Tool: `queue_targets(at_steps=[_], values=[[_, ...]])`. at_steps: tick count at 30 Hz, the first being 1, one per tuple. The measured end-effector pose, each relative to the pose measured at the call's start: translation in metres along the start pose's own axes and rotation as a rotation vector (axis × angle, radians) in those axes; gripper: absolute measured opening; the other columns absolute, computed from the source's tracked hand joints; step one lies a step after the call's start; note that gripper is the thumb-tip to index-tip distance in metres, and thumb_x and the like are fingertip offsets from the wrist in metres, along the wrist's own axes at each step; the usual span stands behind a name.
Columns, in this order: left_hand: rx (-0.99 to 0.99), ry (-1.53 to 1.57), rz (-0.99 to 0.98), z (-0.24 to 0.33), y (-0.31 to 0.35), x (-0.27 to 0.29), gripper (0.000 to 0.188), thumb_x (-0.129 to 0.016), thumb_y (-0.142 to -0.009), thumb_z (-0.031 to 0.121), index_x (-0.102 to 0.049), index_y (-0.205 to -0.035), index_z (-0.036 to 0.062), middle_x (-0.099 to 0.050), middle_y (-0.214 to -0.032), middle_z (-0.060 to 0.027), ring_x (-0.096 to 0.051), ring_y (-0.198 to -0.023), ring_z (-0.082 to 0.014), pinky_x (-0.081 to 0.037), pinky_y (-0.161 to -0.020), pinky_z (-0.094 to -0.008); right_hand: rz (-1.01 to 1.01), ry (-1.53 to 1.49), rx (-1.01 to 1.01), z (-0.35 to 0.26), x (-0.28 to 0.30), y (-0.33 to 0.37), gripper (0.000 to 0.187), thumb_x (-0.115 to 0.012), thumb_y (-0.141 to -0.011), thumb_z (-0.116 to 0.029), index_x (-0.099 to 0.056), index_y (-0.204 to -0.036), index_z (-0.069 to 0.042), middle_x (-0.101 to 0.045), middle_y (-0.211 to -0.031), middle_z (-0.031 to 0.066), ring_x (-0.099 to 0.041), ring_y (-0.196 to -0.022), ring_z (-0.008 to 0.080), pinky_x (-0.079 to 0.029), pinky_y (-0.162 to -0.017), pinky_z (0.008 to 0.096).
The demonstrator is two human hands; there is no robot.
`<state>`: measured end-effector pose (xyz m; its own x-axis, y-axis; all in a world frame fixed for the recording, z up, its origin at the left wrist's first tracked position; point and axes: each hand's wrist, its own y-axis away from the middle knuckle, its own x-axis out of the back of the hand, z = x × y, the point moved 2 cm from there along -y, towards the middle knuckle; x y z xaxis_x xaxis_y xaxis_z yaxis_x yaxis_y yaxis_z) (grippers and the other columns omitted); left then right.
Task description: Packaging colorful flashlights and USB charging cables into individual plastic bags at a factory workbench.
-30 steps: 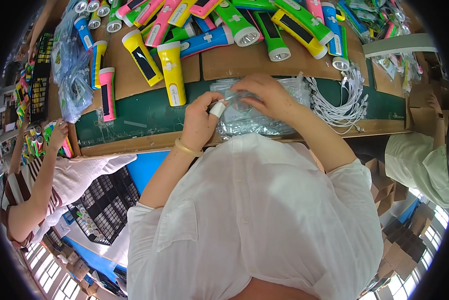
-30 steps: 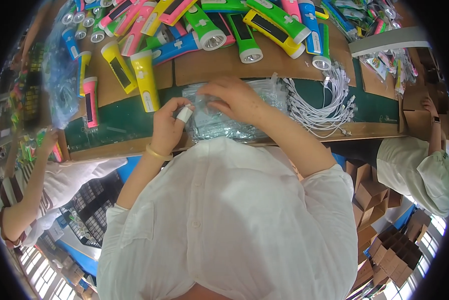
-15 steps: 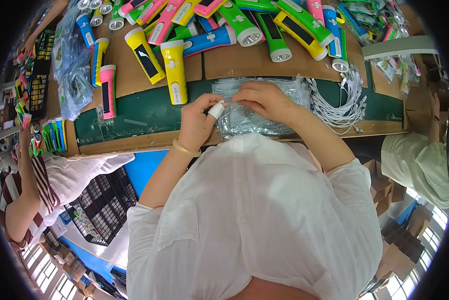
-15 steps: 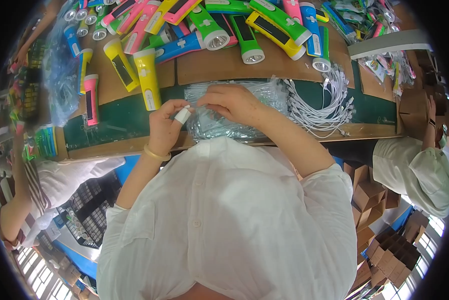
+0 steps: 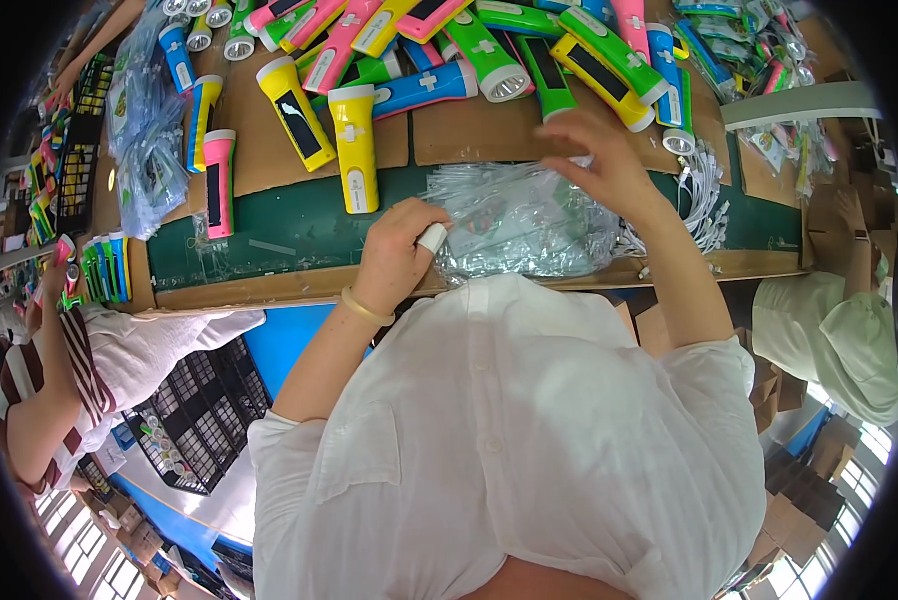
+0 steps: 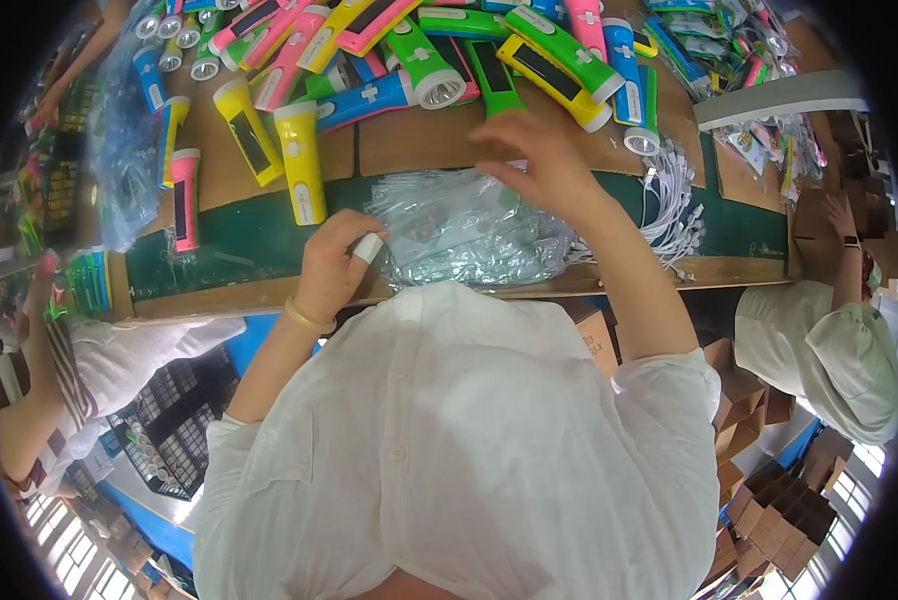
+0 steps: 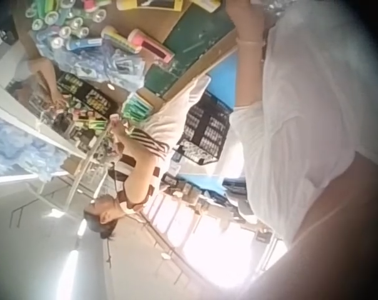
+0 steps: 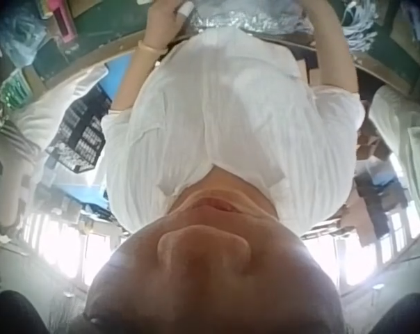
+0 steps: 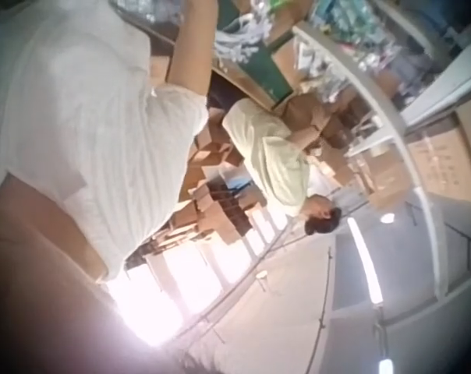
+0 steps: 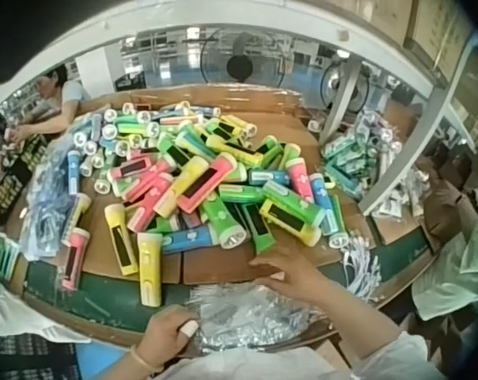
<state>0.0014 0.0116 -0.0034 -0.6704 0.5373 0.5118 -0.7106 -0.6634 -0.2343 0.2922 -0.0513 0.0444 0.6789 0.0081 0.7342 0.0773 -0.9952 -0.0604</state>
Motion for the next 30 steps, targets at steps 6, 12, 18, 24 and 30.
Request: queue_targets(at_steps=[6,12,18,24,30], values=[[-0.442,0.024,-0.199,0.034,-0.019,-0.028,0.026,-0.064,-0.072,-0.007,-0.066,-0.092,0.0082,-0.069,-0.114,-0.0086,-0.067,-0.098,-0.0311,-0.055,-0.079,-0.0379,0.421,0.435,-0.109,-0.018,-0.031,-0.073,0.071,-0.084,-0.079,-0.032,-0.051,-0.14,-0.017,-0.051,-0.14,0.0136,-0.061,-0.119,0.0363,-0.057,-0.087,0.0411],[-0.405,0.119,-0.203,0.024,-0.016,-0.017,0.024,-0.067,-0.072,-0.006,-0.069,-0.092,0.0082,-0.068,-0.098,-0.0087,-0.068,-0.087,-0.0303,-0.055,-0.073,-0.0375,0.527,-0.122,0.002,-0.018,0.013,-0.041,0.048,-0.075,-0.083,-0.017,-0.059,-0.127,-0.01,-0.063,-0.119,0.0091,-0.07,-0.095,0.0239,-0.059,-0.078,0.034],[-0.376,0.144,-0.154,0.016,-0.019,-0.016,0.015,-0.073,-0.079,0.004,-0.07,-0.092,0.0107,-0.064,-0.094,-0.0065,-0.066,-0.084,-0.0269,-0.055,-0.07,-0.0362,0.029,-0.604,-0.238,-0.059,0.087,0.022,0.043,-0.071,-0.084,-0.017,-0.06,-0.123,-0.002,-0.066,-0.103,0.0051,-0.064,-0.079,0.01,-0.054,-0.07,0.0244],[-0.351,0.143,-0.148,0.02,-0.019,-0.026,0.015,-0.073,-0.08,0.003,-0.071,-0.093,0.008,-0.064,-0.094,-0.0097,-0.065,-0.084,-0.0289,-0.053,-0.071,-0.0365,-0.264,-0.743,-0.377,-0.053,0.034,0.023,0.062,-0.084,-0.079,-0.014,-0.056,-0.133,-0.004,-0.066,-0.108,0.0026,-0.064,-0.086,0.0084,-0.053,-0.073,0.0244],[-0.315,0.176,-0.085,0.023,-0.017,-0.027,0.013,-0.076,-0.081,0.006,-0.072,-0.093,0.0088,-0.063,-0.093,-0.0079,-0.066,-0.083,-0.0268,-0.054,-0.07,-0.0352,-0.324,-0.707,-0.264,-0.023,-0.035,0.022,0.058,-0.076,-0.089,-0.012,-0.05,-0.139,-0.004,-0.067,-0.099,0.0057,-0.06,-0.076,0.0129,-0.051,-0.071,0.028]])
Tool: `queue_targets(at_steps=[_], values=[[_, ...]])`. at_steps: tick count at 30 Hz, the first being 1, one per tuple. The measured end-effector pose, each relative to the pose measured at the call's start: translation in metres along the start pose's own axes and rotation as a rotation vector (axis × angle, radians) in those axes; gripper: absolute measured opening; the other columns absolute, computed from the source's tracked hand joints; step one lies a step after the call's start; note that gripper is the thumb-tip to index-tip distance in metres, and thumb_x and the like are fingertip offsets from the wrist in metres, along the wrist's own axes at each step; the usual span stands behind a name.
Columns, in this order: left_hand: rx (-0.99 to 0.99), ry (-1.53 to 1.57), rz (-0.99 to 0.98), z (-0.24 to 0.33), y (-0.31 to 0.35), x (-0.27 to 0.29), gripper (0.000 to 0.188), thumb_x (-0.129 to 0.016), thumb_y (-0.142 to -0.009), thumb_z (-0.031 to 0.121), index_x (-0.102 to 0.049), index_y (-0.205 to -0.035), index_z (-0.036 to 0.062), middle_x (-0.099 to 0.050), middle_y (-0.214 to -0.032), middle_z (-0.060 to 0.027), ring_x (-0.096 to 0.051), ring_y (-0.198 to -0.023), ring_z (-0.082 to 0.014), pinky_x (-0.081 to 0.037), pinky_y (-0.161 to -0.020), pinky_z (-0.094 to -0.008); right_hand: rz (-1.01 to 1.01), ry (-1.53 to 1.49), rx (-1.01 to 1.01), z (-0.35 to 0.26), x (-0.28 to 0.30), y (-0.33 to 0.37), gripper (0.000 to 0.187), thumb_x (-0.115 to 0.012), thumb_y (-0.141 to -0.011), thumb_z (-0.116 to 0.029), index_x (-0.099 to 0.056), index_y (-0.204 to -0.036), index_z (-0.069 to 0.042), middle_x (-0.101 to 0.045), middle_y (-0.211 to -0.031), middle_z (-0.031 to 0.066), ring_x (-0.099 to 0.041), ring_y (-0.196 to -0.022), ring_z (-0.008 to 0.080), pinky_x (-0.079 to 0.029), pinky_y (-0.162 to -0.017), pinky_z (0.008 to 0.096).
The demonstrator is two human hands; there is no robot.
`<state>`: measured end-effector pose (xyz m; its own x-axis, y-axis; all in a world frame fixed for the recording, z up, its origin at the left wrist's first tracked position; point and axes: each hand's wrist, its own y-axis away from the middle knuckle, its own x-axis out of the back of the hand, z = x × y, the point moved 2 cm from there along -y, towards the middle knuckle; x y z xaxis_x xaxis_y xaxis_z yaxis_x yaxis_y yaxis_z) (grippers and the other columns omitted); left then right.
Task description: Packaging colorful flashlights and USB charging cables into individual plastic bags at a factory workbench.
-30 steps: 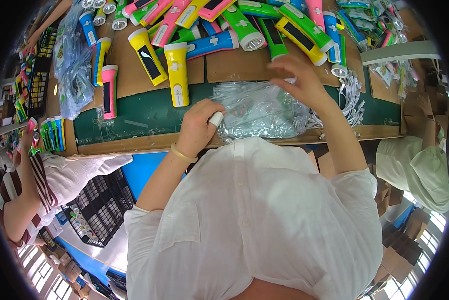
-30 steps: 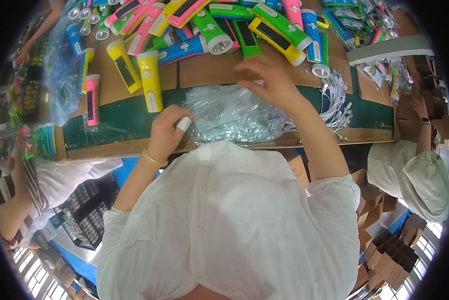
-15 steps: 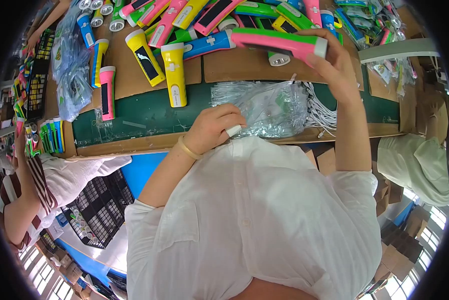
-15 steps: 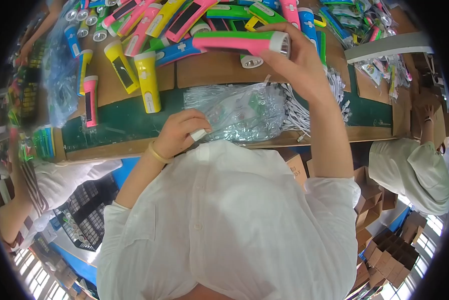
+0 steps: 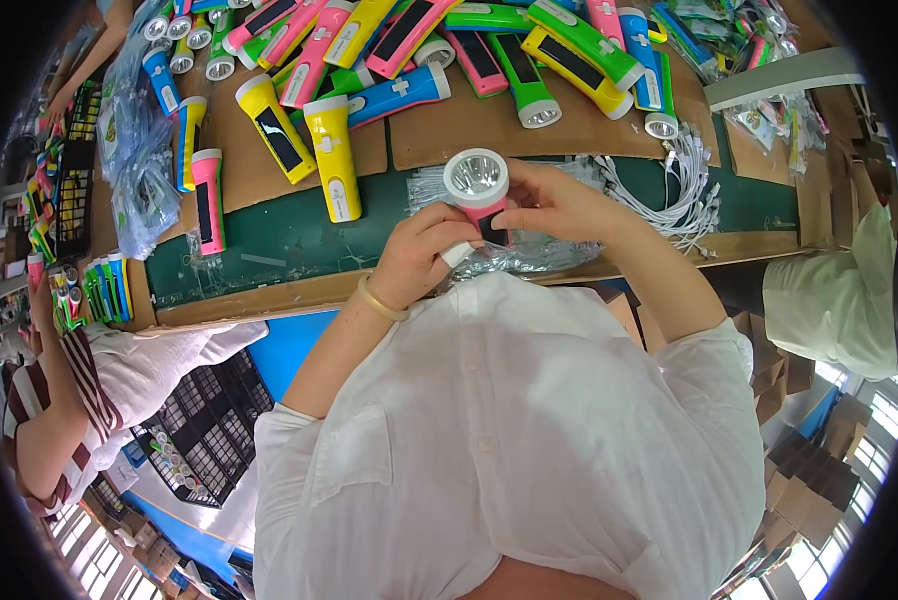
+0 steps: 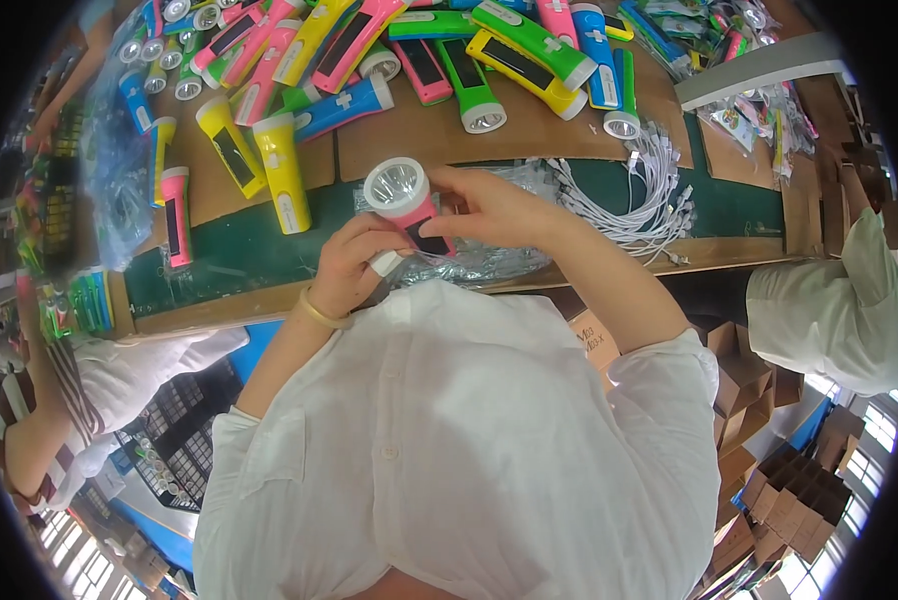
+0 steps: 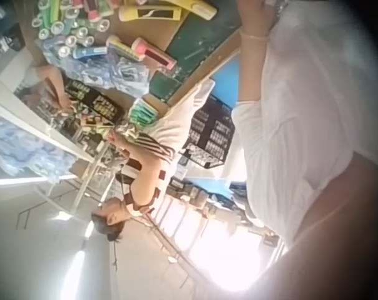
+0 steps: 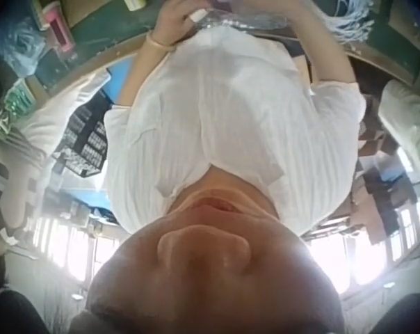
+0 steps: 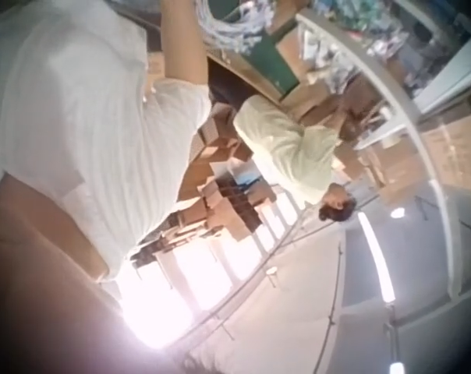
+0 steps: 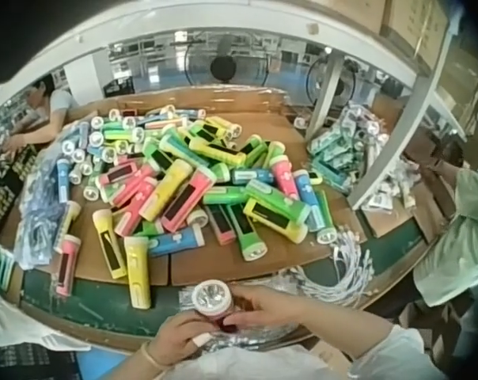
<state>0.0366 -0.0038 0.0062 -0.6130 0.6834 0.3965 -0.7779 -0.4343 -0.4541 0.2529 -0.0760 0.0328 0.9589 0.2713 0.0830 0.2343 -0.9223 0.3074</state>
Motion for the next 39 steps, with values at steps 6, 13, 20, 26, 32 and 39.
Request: queue_targets(at_steps=[6,13,20,26,32,39], values=[[0.063,0.061,0.137,-0.002,0.007,0.025,0.012,-0.073,-0.081,0.0,-0.069,-0.091,0.003,-0.062,-0.089,-0.0111,-0.061,-0.081,-0.0275,-0.05,-0.072,-0.0329,-0.087,0.882,-0.016,-0.048,0.007,0.015,0.044,-0.069,-0.089,-0.012,-0.054,-0.13,-0.004,-0.067,-0.112,0.0165,-0.068,-0.097,0.0334,-0.054,-0.082,0.0411],[-0.021,-0.004,-0.048,0.002,-0.021,0.001,0.017,-0.072,-0.078,-0.001,-0.069,-0.094,0.0052,-0.059,-0.092,-0.0102,-0.06,-0.084,-0.0287,-0.05,-0.071,-0.035,-0.036,1.093,0.034,-0.018,-0.028,0.02,0.037,-0.068,-0.089,-0.014,-0.058,-0.125,-0.008,-0.064,-0.105,0.0133,-0.068,-0.092,0.035,-0.055,-0.074,0.0449],[0.057,-0.051,-0.035,-0.013,-0.002,0.006,0.016,-0.074,-0.08,0.002,-0.066,-0.095,0.0036,-0.062,-0.098,-0.0118,-0.061,-0.093,-0.0312,-0.051,-0.081,-0.0382,0.594,1.184,-0.578,0.045,0.094,0.131,0.01,-0.073,-0.084,-0.012,-0.075,-0.093,-0.009,-0.069,-0.094,0.01,-0.069,-0.09,0.0302,-0.055,-0.077,0.0394],[0.038,-0.057,-0.026,-0.015,0.0,0.005,0.018,-0.075,-0.08,0.002,-0.065,-0.095,0.003,-0.064,-0.105,-0.0128,-0.061,-0.102,-0.0334,-0.051,-0.088,-0.041,0.538,1.225,-0.52,0.065,0.108,0.17,0.009,-0.068,-0.086,-0.01,-0.075,-0.092,-0.011,-0.071,-0.094,0.0072,-0.069,-0.089,0.0315,-0.055,-0.076,0.0409],[0.07,-0.095,-0.036,-0.013,0.002,0.007,0.019,-0.075,-0.082,0.003,-0.065,-0.097,0.0032,-0.066,-0.117,-0.0133,-0.063,-0.111,-0.0352,-0.052,-0.093,-0.0408,0.945,0.304,-0.129,0.013,0.122,0.185,0.011,-0.061,-0.101,-0.015,-0.066,-0.105,-0.006,-0.062,-0.079,-0.0005,-0.055,-0.068,0.0094,-0.042,-0.061,0.0248],[0.259,-0.004,-0.05,-0.006,0.003,0.004,0.013,-0.07,-0.085,0.002,-0.065,-0.097,0.0041,-0.064,-0.133,-0.018,-0.064,-0.115,-0.0351,-0.051,-0.097,-0.0392,0.854,-0.029,0.425,-0.077,0.099,0.167,0.012,-0.056,-0.103,-0.016,-0.06,-0.097,-0.006,-0.046,-0.071,-0.0055,-0.036,-0.062,0.0033,-0.027,-0.055,0.0209]])
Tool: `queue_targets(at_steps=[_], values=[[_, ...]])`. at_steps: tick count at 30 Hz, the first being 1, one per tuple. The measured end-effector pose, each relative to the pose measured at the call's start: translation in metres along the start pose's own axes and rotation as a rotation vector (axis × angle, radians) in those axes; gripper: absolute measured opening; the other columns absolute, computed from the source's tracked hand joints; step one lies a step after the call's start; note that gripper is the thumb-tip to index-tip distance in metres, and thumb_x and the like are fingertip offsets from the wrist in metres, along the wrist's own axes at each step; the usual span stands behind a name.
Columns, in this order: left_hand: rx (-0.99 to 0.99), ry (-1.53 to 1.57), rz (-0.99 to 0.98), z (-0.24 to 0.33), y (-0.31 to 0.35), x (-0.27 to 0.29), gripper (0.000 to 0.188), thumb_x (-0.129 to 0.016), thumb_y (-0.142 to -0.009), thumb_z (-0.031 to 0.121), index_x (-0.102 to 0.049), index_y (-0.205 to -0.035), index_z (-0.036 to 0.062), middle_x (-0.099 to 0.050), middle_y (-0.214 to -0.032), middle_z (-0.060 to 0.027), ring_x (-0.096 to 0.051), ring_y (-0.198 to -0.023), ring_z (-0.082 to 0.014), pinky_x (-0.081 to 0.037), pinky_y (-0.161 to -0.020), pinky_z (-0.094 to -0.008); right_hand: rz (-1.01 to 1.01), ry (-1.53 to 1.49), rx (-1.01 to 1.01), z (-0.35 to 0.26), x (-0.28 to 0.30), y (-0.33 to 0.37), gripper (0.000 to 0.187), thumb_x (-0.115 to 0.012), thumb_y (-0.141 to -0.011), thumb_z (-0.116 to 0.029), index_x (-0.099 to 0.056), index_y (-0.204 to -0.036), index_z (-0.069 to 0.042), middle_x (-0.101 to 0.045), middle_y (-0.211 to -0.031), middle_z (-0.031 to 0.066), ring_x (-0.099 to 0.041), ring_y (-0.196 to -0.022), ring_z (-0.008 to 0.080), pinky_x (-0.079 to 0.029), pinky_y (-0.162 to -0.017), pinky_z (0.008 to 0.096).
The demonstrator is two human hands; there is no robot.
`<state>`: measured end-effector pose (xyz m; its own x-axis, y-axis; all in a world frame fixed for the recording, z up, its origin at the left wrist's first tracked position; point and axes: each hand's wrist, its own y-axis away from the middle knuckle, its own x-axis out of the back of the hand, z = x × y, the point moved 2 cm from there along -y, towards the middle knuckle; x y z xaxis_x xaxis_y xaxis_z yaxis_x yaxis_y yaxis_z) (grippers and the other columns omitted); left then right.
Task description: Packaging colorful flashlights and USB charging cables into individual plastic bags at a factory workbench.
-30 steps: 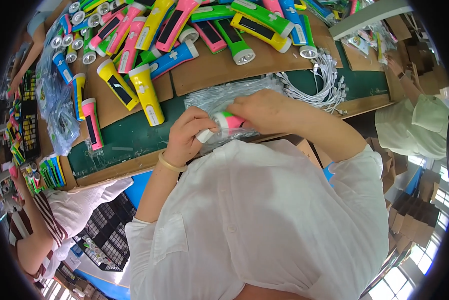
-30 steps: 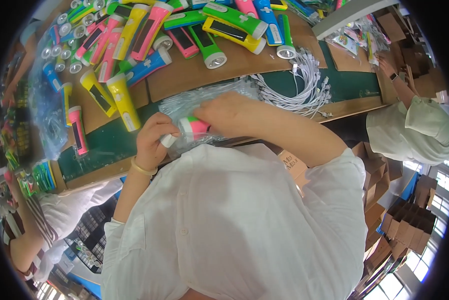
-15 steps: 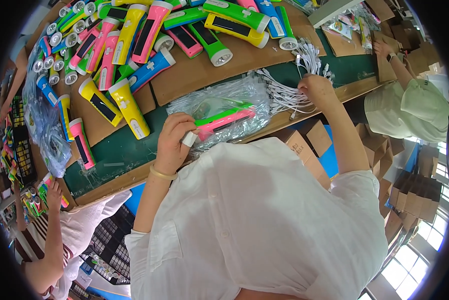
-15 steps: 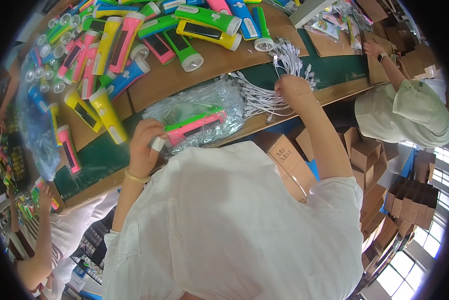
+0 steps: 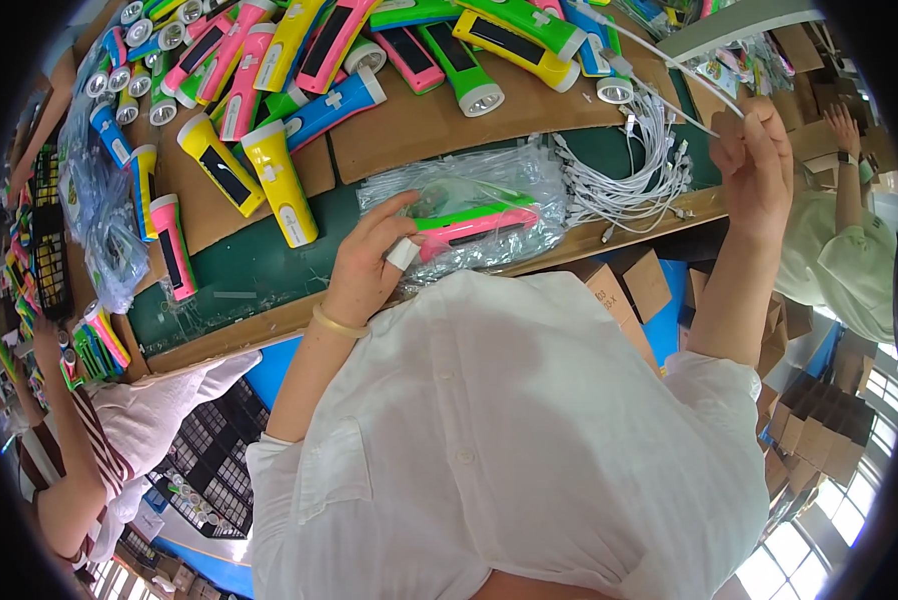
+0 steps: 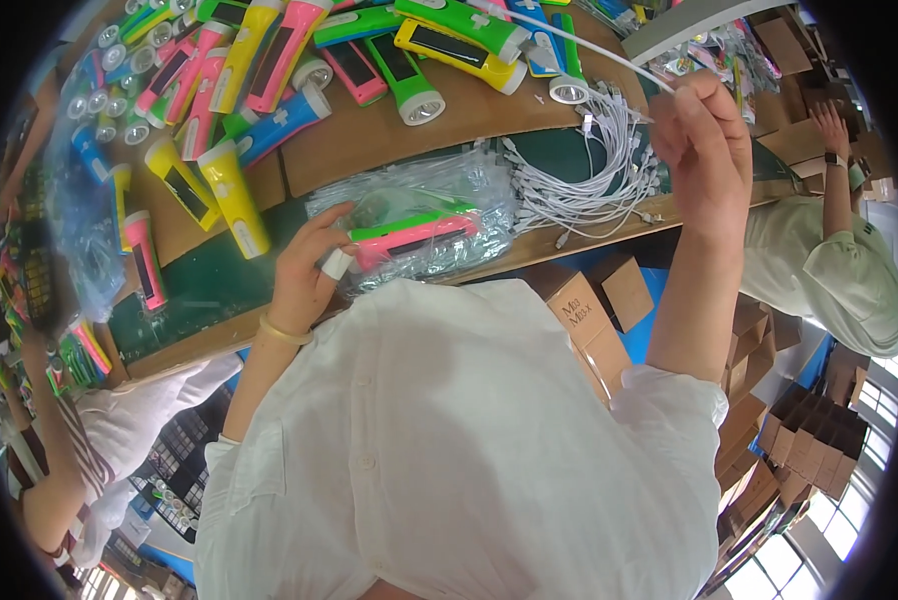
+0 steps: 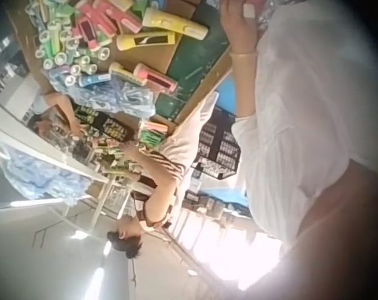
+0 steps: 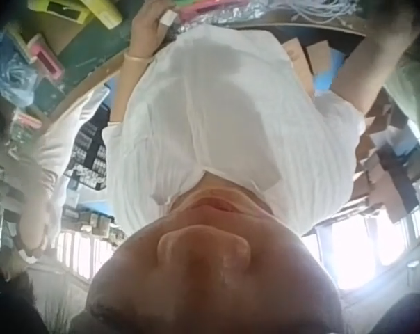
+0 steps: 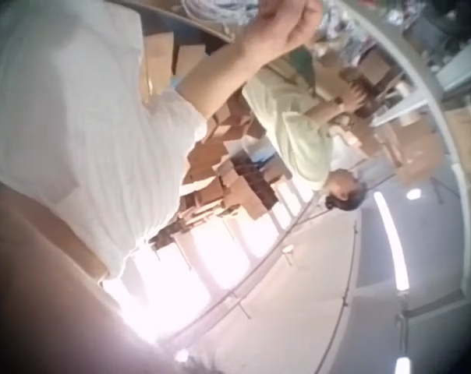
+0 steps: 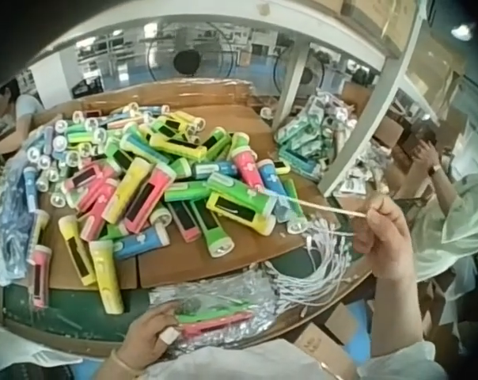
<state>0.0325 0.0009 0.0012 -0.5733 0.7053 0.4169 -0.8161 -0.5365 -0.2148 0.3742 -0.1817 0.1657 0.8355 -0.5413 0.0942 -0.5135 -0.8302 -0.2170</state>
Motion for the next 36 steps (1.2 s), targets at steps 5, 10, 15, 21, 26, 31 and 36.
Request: queue_targets(at_steps=[5,10,15,21,26,31,36], values=[[-0.017,0.029,0.043,-0.001,0.001,0.0,0.011,-0.07,-0.086,0.002,-0.065,-0.096,0.0032,-0.065,-0.133,-0.019,-0.064,-0.117,-0.0356,-0.05,-0.1,-0.0386,-0.247,-0.465,-0.2,0.04,-0.069,0.005,0.018,-0.055,-0.1,-0.016,-0.048,-0.086,-0.008,-0.042,-0.068,-0.0009,-0.037,-0.059,0.0084,-0.029,-0.052,0.0251],[-0.017,0.058,0.065,-0.001,0.003,0.001,0.011,-0.071,-0.085,0.004,-0.065,-0.095,0.0029,-0.065,-0.132,-0.0195,-0.063,-0.119,-0.0363,-0.05,-0.101,-0.0393,-0.302,-0.23,-0.511,0.098,-0.112,0.028,0.02,-0.063,-0.096,-0.014,-0.049,-0.082,-0.008,-0.047,-0.07,-0.0009,-0.043,-0.059,0.0068,-0.031,-0.052,0.0238],[0.001,0.064,0.158,-0.001,0.008,0.002,0.014,-0.073,-0.086,0.005,-0.066,-0.098,0.0026,-0.067,-0.126,-0.017,-0.065,-0.112,-0.0301,-0.051,-0.096,-0.0355,-0.498,0.255,-0.447,0.094,-0.117,0.026,0.015,-0.063,-0.093,-0.009,-0.053,-0.084,-0.004,-0.049,-0.071,0.0001,-0.049,-0.061,0.0085,-0.037,-0.054,0.0252],[0.255,0.071,0.256,-0.009,0.018,0.011,0.017,-0.074,-0.085,0.0,-0.069,-0.102,-0.0003,-0.069,-0.098,-0.0105,-0.064,-0.084,-0.0193,-0.052,-0.076,-0.0292,-0.722,0.729,0.023,0.069,-0.161,0.01,0.01,-0.067,-0.086,-0.01,-0.059,-0.088,-0.004,-0.056,-0.087,0.0107,-0.059,-0.074,0.0322,-0.049,-0.065,0.0402],[0.102,0.068,0.327,0.009,0.019,0.007,0.019,-0.067,-0.083,-0.009,-0.07,-0.099,0.0,-0.07,-0.094,-0.0118,-0.065,-0.08,-0.0224,-0.053,-0.073,-0.0296,-1.008,0.585,-0.032,0.095,-0.202,-0.005,0.012,-0.068,-0.089,-0.01,-0.059,-0.093,-0.005,-0.053,-0.082,0.0066,-0.056,-0.071,0.0205,-0.046,-0.063,0.0327],[0.154,0.109,0.342,0.013,0.021,0.007,0.017,-0.067,-0.084,-0.007,-0.07,-0.1,-0.0003,-0.071,-0.097,-0.0116,-0.066,-0.084,-0.0211,-0.053,-0.077,-0.0291,-0.891,-0.008,-0.364,0.109,-0.214,0.001,0.021,-0.07,-0.089,-0.016,-0.06,-0.104,-0.006,-0.058,-0.07,0.0079,-0.061,-0.068,0.0157,-0.046,-0.062,0.0335],[0.208,0.175,0.322,0.015,0.019,0.011,0.015,-0.068,-0.086,-0.004,-0.071,-0.1,-0.0007,-0.071,-0.098,-0.0109,-0.066,-0.087,-0.0183,-0.053,-0.079,-0.0282,-0.782,0.377,0.092,0.101,-0.222,0.012,0.014,-0.074,-0.088,-0.012,-0.067,-0.096,-0.003,-0.058,-0.074,0.0059,-0.056,-0.067,0.0218,-0.045,-0.059,0.0322]])
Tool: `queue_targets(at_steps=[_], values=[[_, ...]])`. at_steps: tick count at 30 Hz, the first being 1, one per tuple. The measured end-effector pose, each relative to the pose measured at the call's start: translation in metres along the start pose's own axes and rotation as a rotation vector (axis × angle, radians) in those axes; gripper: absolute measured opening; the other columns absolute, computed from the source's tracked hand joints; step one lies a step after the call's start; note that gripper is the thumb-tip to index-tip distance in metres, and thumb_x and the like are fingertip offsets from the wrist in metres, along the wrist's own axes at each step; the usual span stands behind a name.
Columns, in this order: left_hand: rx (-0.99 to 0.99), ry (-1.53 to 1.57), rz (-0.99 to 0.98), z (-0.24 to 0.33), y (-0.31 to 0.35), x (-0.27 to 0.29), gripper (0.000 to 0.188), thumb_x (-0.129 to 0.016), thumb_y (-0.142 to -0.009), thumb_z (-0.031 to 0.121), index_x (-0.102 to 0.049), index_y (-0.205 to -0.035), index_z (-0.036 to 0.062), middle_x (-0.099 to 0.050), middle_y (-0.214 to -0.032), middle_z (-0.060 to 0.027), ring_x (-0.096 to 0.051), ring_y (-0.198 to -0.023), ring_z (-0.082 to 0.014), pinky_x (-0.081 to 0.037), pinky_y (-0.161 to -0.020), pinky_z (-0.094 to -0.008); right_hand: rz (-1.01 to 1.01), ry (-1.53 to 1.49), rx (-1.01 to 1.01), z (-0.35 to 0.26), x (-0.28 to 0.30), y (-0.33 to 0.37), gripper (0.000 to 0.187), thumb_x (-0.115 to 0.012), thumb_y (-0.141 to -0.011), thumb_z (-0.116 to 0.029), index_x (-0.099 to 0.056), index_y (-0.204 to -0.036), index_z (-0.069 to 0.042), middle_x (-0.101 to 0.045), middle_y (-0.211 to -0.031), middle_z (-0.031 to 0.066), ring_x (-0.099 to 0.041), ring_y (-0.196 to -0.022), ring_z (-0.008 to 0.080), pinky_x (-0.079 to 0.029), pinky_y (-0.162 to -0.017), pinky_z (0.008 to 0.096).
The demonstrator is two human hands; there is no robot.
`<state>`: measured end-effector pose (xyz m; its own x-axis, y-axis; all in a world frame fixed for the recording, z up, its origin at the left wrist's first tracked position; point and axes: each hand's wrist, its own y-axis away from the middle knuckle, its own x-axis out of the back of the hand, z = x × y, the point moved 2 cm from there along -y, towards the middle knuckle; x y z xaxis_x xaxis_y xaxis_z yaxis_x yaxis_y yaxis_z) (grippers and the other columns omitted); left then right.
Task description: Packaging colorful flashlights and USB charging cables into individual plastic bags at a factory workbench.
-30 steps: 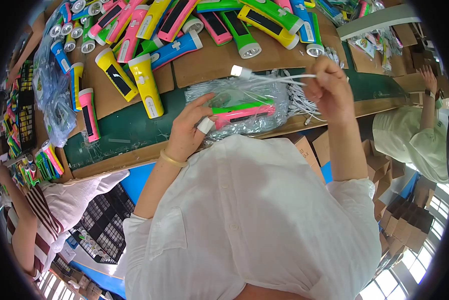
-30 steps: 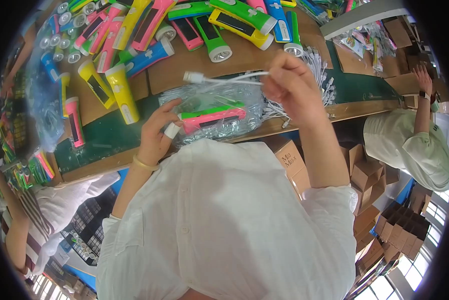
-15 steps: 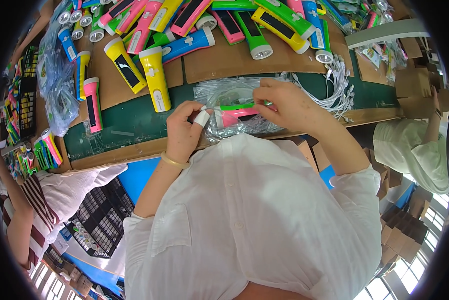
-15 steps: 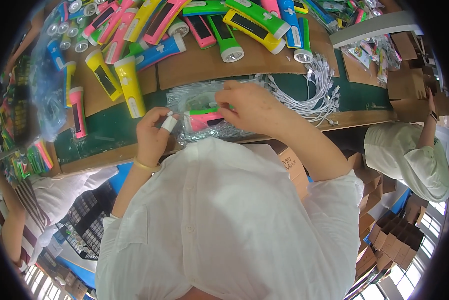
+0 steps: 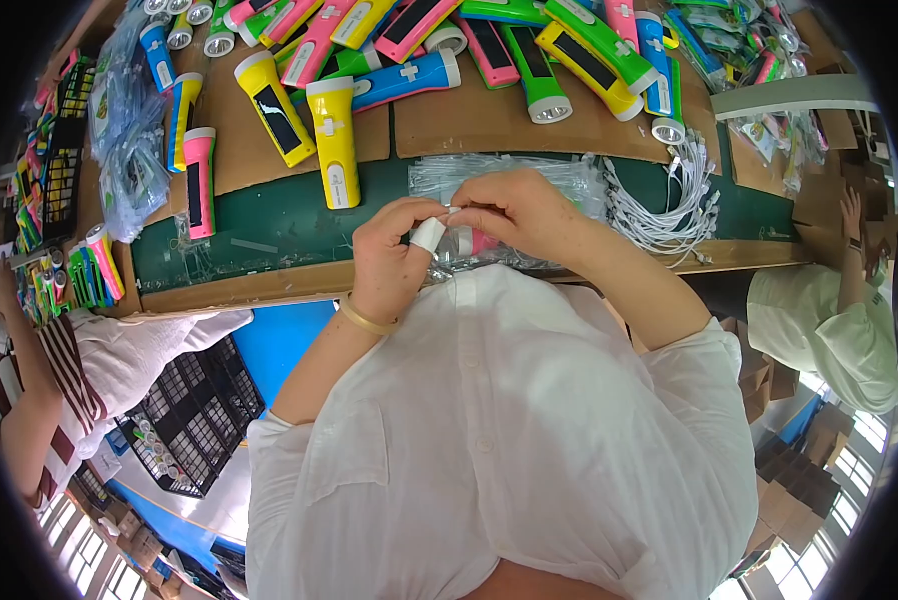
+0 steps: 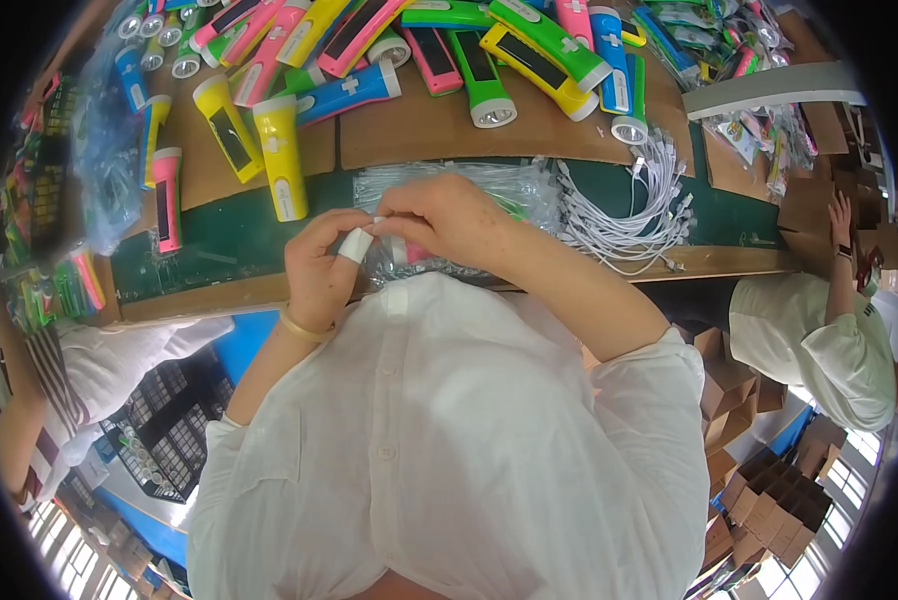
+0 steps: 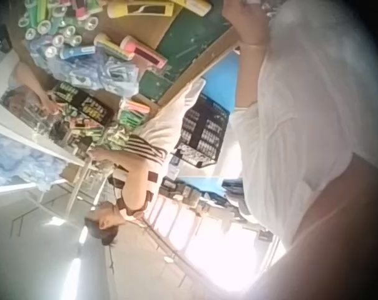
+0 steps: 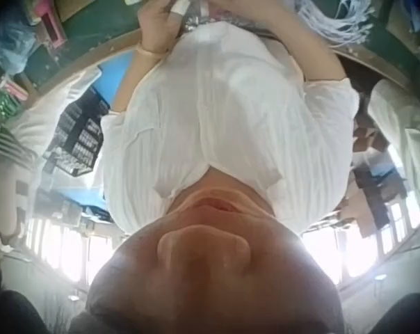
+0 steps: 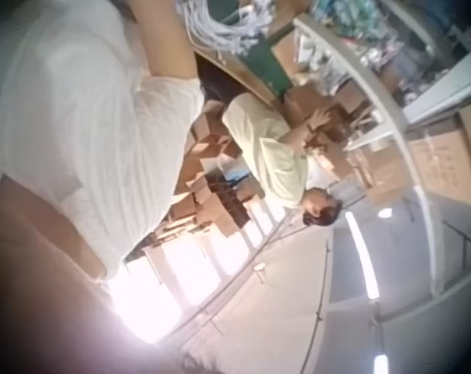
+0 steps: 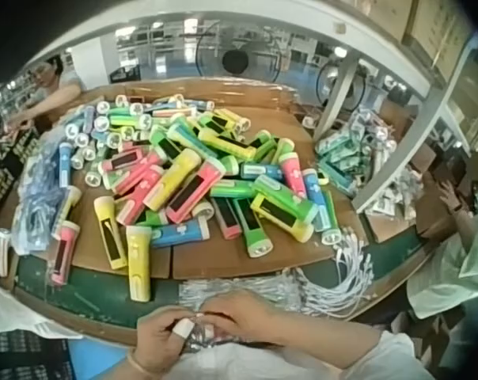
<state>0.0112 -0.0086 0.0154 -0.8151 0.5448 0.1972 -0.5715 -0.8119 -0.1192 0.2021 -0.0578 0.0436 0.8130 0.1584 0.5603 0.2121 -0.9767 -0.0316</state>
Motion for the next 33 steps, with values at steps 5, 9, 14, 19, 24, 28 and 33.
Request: queue_targets(at_steps=[5,9,14,19,24,28,33], values=[[0.169,0.215,0.033,-0.009,0.009,0.007,0.007,-0.067,-0.091,-0.004,-0.069,-0.098,-0.0029,-0.069,-0.093,-0.0055,-0.064,-0.08,-0.0123,-0.051,-0.073,-0.0249,0.116,0.213,0.005,0.013,0.031,0.039,0.015,-0.076,-0.085,-0.013,-0.071,-0.094,-0.003,-0.06,-0.082,0.0103,-0.061,-0.073,0.0277,-0.048,-0.062,0.0352],[0.36,0.208,0.091,-0.033,0.011,0.018,0.008,-0.063,-0.097,0.002,-0.069,-0.1,-0.0026,-0.07,-0.092,-0.0049,-0.064,-0.084,-0.0124,-0.052,-0.078,-0.0264,0.204,0.246,-0.111,0.04,0.066,0.076,0.013,-0.074,-0.086,-0.009,-0.07,-0.094,0.0,-0.066,-0.097,0.0117,-0.066,-0.086,0.0301,-0.052,-0.076,0.0345],[0.405,0.411,-0.133,-0.037,-0.018,0.011,0.046,-0.044,-0.108,0.036,-0.071,-0.108,-0.0015,-0.071,-0.115,-0.0126,-0.063,-0.104,-0.0187,-0.05,-0.095,-0.0342,0.028,0.143,-0.159,0.048,0.062,0.082,0.016,-0.074,-0.086,-0.01,-0.068,-0.099,-0.003,-0.067,-0.1,0.0103,-0.067,-0.087,0.0313,-0.053,-0.076,0.0353],[0.511,0.059,-0.258,-0.036,-0.031,0.007,0.032,-0.062,-0.1,0.029,-0.07,-0.108,-0.0001,-0.069,-0.114,-0.0127,-0.064,-0.103,-0.0196,-0.053,-0.083,-0.0309,0.088,0.389,0.168,0.024,0.057,0.08,0.018,-0.076,-0.082,-0.013,-0.067,-0.096,-0.007,-0.068,-0.101,0.0068,-0.067,-0.087,0.0296,-0.053,-0.068,0.0367],[-0.577,-0.498,-0.303,0.005,-0.058,-0.008,0.043,-0.072,-0.073,0.001,-0.066,-0.115,0.0038,-0.065,-0.105,-0.0154,-0.063,-0.093,-0.0382,-0.053,-0.085,-0.044,0.064,0.488,0.198,0.012,0.049,0.077,0.019,-0.077,-0.076,-0.012,-0.065,-0.091,-0.01,-0.066,-0.097,0.002,-0.065,-0.084,0.0245,-0.053,-0.069,0.0369],[-0.117,-0.375,-0.534,-0.027,-0.056,-0.024,0.03,-0.063,-0.072,-0.005,-0.064,-0.101,0.003,-0.065,-0.085,-0.0192,-0.062,-0.083,-0.0401,-0.051,-0.076,-0.044,0.035,0.473,0.25,0.009,0.053,0.081,0.021,-0.078,-0.075,-0.015,-0.065,-0.091,-0.009,-0.066,-0.094,0.0026,-0.063,-0.081,0.0248,-0.052,-0.067,0.0363],[0.001,-0.36,-0.516,-0.03,-0.052,-0.026,0.02,-0.067,-0.073,0.0,-0.057,-0.09,0.0014,-0.06,-0.076,-0.019,-0.057,-0.068,-0.0377,-0.046,-0.064,-0.0426,0.263,0.099,0.033,0.003,0.09,0.093,0.011,-0.072,-0.088,-0.008,-0.065,-0.095,-0.003,-0.06,-0.084,0.0037,-0.056,-0.074,0.0167,-0.043,-0.062,0.03]])
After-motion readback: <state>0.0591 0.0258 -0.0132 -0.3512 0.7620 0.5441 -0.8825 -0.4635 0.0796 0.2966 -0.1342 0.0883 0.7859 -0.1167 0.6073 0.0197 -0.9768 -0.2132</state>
